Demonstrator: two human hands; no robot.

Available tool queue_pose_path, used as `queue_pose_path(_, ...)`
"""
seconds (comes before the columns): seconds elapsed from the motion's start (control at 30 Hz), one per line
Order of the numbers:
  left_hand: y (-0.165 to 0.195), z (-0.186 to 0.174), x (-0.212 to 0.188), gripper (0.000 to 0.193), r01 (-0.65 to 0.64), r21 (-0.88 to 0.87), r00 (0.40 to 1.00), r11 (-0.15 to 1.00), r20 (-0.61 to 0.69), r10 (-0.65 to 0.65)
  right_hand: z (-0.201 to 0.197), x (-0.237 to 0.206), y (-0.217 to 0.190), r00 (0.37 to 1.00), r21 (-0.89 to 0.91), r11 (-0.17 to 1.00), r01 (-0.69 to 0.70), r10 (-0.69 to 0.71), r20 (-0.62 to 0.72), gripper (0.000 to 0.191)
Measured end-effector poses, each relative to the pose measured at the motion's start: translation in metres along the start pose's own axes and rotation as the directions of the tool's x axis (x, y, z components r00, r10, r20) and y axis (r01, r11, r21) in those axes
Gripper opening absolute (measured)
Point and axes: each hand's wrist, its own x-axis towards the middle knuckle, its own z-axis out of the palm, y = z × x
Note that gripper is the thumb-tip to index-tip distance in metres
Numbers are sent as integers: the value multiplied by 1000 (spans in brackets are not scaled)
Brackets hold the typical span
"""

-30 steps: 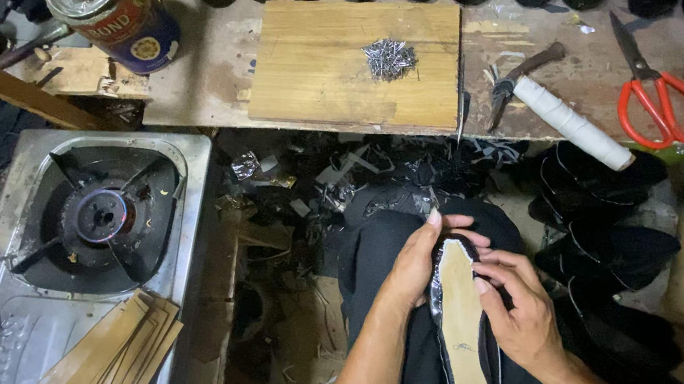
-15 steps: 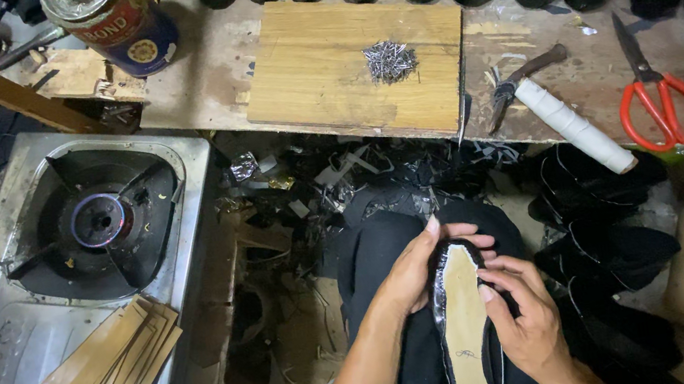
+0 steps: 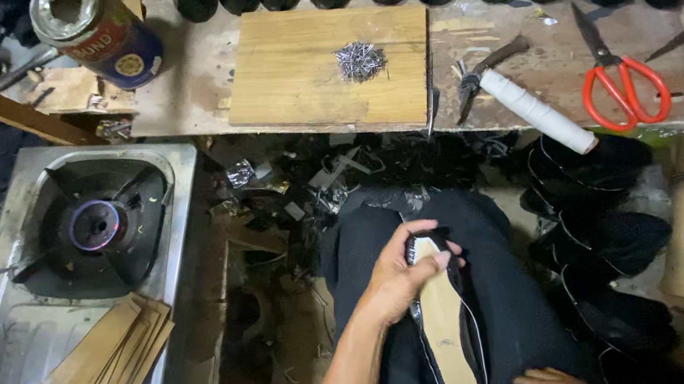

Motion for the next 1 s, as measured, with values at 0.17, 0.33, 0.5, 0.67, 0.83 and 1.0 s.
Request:
queue_pose_path(0.17,39,-1,-14,49,-236,10,954,972,-186,233,-33,-41,15,971,198,962,-188,152,184,47)
queue_pose_path(0.33,83,-2,-27,48,-465,-104,843,879,-355,404,-61,-52,-9,954,282,914,-292,300,19,55)
queue_pose_path(0.5,82,22,-46,50,-558,-102,760,824,-462,457,-70,-13,-65,899,887,455,75,354,-258,71)
queue_pose_path(0.67,49,36,-81,55,-555,-336,817,761,-392,423,-101,14,-108,681,675,-179,715,393,-618,85)
queue_pose_path(0.83,32,16,-118,75,-150,-545,954,825,140,266,-140,-4,-110,602,652,111,750,294,-743,88)
queue_pose_path(1.0,25,37,-112,108,-249,532,968,809,98,233,-149,-5,-122,751,556,776,298,170,-639,79)
